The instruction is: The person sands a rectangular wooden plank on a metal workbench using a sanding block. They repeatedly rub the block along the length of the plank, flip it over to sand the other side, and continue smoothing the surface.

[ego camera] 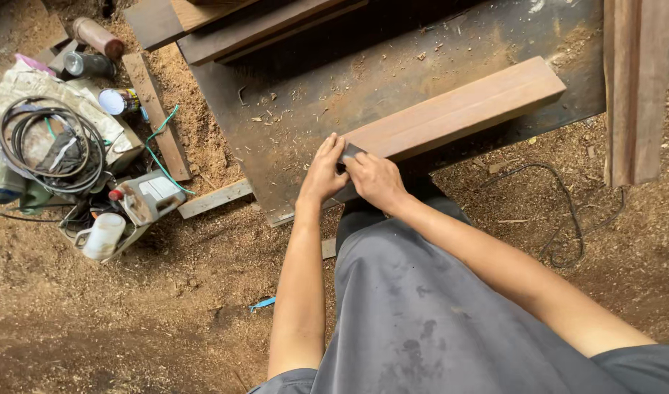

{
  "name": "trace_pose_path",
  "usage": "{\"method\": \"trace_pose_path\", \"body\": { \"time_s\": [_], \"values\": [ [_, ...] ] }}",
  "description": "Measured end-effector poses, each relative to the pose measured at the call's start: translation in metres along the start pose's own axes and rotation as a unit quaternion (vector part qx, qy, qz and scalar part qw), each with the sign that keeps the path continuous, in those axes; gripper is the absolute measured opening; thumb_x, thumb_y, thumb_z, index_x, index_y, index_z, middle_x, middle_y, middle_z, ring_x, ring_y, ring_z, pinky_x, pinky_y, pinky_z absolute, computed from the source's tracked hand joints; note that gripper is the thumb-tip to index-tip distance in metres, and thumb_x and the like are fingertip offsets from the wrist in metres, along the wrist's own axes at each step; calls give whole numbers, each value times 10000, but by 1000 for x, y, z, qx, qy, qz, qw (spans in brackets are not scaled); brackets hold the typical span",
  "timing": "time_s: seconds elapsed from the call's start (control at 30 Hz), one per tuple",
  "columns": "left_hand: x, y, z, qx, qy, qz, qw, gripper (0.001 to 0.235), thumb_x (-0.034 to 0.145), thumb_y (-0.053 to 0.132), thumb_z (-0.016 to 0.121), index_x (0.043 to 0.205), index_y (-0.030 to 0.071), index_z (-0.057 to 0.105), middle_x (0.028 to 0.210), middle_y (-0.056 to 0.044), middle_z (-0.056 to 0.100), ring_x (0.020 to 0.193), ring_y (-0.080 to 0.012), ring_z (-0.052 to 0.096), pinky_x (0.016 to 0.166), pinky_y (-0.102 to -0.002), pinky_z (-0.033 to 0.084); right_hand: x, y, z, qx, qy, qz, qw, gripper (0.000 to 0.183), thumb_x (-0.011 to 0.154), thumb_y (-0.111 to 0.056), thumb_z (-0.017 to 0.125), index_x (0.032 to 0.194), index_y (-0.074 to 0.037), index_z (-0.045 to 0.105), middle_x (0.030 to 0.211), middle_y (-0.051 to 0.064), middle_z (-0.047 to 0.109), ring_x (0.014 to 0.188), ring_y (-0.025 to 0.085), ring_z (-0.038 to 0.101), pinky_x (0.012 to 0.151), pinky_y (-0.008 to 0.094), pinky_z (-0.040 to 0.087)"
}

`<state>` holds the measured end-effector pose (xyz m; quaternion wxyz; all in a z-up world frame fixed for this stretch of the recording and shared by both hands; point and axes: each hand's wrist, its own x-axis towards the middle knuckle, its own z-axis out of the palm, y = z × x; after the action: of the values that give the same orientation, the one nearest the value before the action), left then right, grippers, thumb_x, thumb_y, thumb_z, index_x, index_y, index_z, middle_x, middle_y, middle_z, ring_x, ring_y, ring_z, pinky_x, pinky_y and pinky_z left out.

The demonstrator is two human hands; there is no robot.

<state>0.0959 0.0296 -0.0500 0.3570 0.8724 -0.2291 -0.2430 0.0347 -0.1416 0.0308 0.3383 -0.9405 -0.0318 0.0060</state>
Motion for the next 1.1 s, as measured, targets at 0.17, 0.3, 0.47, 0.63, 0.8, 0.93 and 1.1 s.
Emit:
{"method": "trace_pose_path", "body": {
  "time_s": [0.17,0.3,0.47,0.63,0.8,0.93,1.1],
  "values": [
    [12,-4,-8,-86,-32,-45,995,635,886,217,812,1444,25,577,1594,-233,440,1530,-365,385,1256,-418,320,21,19,-30,-42,60,39,997,255,957,-162,674,1206,-133,724,827,63,657,778,278,671,638,404,547],
    [15,3,1,-93,43,-13,995,484,970,168,752,1424,44,639,1551,-156,586,1522,-338,493,1281,-411,387,29,26,-20,-67,73,55,994,296,1008,-200,663,1285,-99,690,835,74,655,792,267,678,643,400,553],
    [24,22,8,-52,126,-18,991,568,753,66,813,1274,-11,602,1339,-187,607,1321,-395,545,1150,-444,443,40,17,2,-19,64,7,998,352,998,-192,601,1330,-89,652,891,89,699,813,278,706,632,405,568],
    [31,47,-14,-51,112,-75,990,677,654,136,906,1268,44,635,1328,-144,628,1346,-368,510,1175,-459,386,40,72,-27,-95,81,106,987,267,1081,-177,529,1306,-125,662,790,138,720,641,326,703,533,462,548],
    [43,66,-20,140,66,-115,981,693,661,156,893,1297,89,626,1456,-142,532,1499,-359,282,1267,-558,141,47,110,-33,-52,57,237,968,350,1128,-127,467,1454,-43,562,847,182,707,644,306,712,466,401,566],
    [49,78,6,246,107,-115,956,740,734,219,884,1398,110,576,1560,-108,464,1573,-328,194,1292,-579,66,42,57,8,-4,26,23,999,433,987,-158,528,1407,-69,591,939,133,734,775,331,713,626,462,573],
    [59,100,23,197,80,-118,970,932,674,279,886,1496,84,493,1556,-123,452,1552,-333,179,1270,-586,58,38,109,-39,-111,70,110,985,374,1065,-191,526,1416,-84,602,895,165,721,750,358,706,616,473,566]
  ]
}}
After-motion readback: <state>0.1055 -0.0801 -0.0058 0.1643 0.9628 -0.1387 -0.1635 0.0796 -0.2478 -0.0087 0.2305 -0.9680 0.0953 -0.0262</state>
